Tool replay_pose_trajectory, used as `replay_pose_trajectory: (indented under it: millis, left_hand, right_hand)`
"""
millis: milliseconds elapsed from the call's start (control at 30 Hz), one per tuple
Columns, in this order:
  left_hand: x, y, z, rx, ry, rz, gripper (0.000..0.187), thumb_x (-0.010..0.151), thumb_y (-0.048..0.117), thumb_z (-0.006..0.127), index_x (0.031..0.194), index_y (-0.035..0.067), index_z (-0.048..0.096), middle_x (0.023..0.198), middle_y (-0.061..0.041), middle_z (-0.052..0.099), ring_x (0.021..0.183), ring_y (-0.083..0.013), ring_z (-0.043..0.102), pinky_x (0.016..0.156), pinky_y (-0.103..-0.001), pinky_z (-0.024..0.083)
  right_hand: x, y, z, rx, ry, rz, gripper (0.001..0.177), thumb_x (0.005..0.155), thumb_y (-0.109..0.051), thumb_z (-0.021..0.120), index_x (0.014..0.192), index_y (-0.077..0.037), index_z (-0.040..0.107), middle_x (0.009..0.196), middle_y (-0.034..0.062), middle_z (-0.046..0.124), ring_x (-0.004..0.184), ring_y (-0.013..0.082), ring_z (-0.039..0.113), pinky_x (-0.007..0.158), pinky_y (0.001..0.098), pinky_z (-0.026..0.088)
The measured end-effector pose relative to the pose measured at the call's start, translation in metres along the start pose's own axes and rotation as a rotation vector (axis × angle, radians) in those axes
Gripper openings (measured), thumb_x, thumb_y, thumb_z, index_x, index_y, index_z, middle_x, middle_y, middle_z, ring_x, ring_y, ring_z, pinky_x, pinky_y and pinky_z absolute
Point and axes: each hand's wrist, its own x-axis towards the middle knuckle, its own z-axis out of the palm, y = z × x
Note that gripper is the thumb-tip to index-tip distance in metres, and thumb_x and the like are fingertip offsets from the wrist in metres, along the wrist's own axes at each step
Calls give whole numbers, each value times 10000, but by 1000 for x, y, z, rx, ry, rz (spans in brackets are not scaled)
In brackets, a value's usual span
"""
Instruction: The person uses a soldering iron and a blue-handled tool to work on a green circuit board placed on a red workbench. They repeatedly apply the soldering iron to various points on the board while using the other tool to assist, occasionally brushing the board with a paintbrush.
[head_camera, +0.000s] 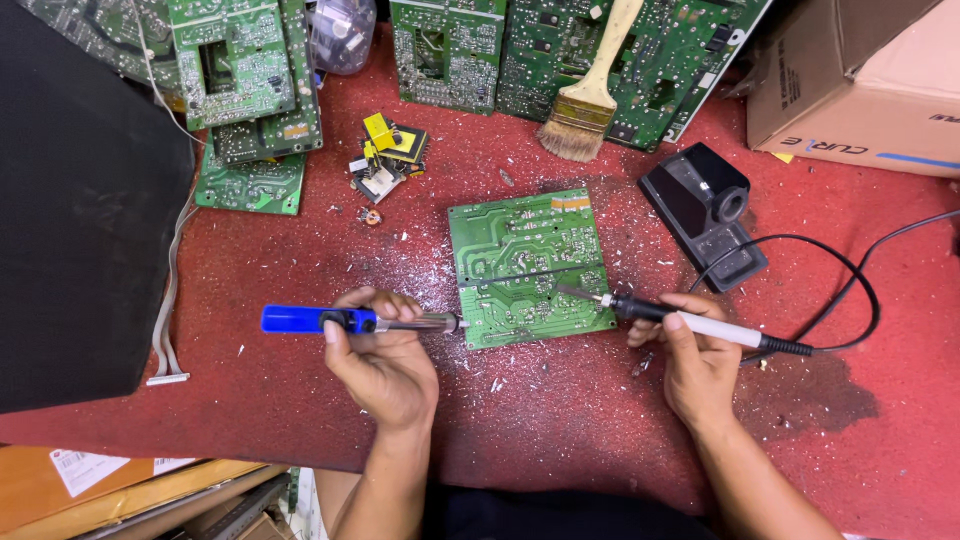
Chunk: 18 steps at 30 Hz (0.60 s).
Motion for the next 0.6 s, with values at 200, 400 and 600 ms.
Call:
replay_pose_trajectory:
  millis: [200,400,600]
  left_hand:
    - [-5,-10,5,-18,-13,-23,492,1097,476,354,1142,52,600,784,-69,536,766,-208,616,763,-338,564]
    - [-16,-19,5,2,-142,45,409,1076,424,426,1077,46,583,848,-93,548,748,-205,537,685,-345,460]
    - [-18,-24,3,140,-248,209,427,1089,440,447,1087,32,570,843,-93,536,736,-194,546,660,-317,473]
  right_hand:
    - [-14,2,13,-17,-57,22,238,1009,-15,600,1210,109,574,835,309,729,714,336,791,626,431,702]
    - [-25,-25,29,-105,-230,77,276,1034,-134,585,1218,64,534,935,341,735,763,385,790,669,401,681]
    - [-32,-35,46,-222,-235,107,283,1019,-78,589,1248,88,576,971,317,758,771,334,801,775,386,691]
